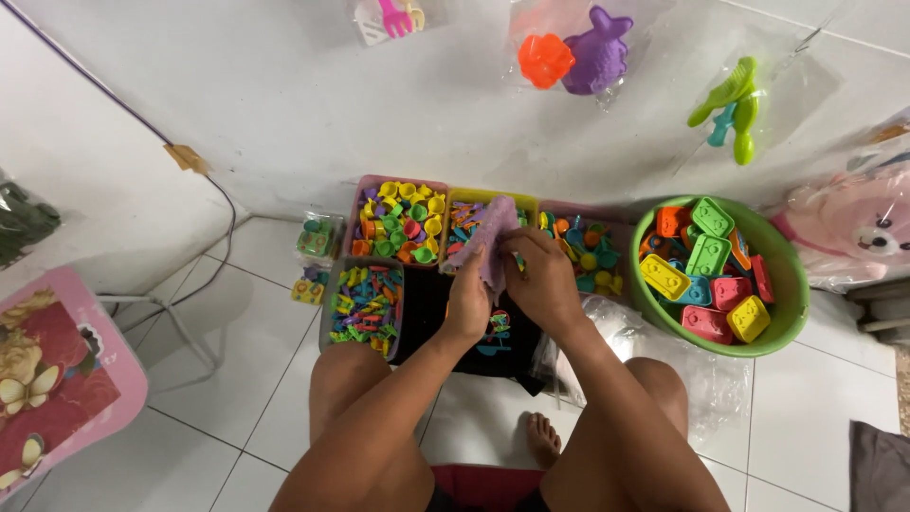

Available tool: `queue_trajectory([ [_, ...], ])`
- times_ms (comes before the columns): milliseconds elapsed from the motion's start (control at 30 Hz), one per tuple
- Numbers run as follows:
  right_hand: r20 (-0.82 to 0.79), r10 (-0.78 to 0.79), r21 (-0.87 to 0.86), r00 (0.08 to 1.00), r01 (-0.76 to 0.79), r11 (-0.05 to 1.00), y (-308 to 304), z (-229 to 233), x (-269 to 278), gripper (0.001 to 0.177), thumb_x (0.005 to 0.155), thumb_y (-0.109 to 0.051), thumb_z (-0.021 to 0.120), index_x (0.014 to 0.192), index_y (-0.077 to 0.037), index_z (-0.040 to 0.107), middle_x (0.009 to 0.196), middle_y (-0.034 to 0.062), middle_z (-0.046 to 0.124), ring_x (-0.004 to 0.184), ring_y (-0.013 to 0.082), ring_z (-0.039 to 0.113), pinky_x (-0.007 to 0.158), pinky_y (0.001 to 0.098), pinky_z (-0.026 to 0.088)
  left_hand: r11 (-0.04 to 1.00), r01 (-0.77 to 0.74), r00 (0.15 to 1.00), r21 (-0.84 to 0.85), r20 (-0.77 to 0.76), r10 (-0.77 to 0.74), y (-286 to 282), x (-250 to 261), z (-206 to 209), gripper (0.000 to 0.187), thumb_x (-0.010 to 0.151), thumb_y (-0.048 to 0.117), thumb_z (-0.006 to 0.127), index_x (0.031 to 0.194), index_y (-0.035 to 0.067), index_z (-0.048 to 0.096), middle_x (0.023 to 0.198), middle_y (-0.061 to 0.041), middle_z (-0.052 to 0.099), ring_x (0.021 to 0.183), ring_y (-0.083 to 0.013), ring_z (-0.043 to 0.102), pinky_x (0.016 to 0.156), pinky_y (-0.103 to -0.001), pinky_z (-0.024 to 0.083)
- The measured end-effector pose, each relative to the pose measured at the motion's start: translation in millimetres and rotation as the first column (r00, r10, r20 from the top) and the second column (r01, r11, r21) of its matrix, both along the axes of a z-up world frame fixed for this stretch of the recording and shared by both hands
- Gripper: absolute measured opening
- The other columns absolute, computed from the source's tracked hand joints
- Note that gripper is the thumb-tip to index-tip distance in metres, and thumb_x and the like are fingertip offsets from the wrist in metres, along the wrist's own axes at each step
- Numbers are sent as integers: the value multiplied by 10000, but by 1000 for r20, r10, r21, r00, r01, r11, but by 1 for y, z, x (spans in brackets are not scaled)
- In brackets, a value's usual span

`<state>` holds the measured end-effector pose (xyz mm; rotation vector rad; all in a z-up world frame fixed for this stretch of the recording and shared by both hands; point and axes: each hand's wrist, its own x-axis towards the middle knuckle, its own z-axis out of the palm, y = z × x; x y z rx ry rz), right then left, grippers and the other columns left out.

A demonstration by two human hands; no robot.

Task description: Cleaning small plastic toy letters and numbers by wiping them individually with a cloth.

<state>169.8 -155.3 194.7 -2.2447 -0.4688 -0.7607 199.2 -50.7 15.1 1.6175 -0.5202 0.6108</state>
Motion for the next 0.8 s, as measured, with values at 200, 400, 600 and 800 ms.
queue_trajectory([
  [200, 58, 18, 2, 998, -18, 1000, -5, -9, -1, 130, 852, 38, 729, 915, -70, 767, 975, 60, 732, 918, 299, 729, 779, 378, 592, 494, 223, 630, -840, -262, -731, 17, -9, 84, 313, 1047, 284, 550, 873, 38, 633, 742, -104, 631, 775, -56, 569, 881, -294, 481],
  [400, 136, 35, -3, 990, -35, 999, -2, -5, 1, 168, 807, 60, 722, 900, -75, 763, 953, 81, 731, 884, 332, 720, 792, 388, 578, 473, 306, 623, -826, -202, -755, 13, -28, 156, 368, 1063, 367, 496, 960, 57, 666, 830, -96, 688, 843, -142, 677, 810, -287, 518],
  [600, 161, 19, -36, 987, -13, 999, -3, -4, 4, 145, 815, 84, 716, 872, -43, 757, 904, 87, 725, 835, 316, 716, 771, 383, 587, 553, 319, 690, -770, -211, -692, 21, -18, 126, 376, 1087, 286, 453, 1252, -11, 615, 1068, -145, 685, 877, -141, 623, 898, -316, 530],
  [800, 187, 26, -38, 982, -20, 999, -4, -12, 6, 141, 795, 75, 737, 856, -52, 749, 875, 85, 712, 783, 330, 697, 715, 403, 570, 474, 268, 683, -839, -181, -707, 27, -21, 159, 310, 1066, 230, 514, 1174, -15, 670, 865, -153, 688, 665, -96, 522, 586, -233, 470],
])
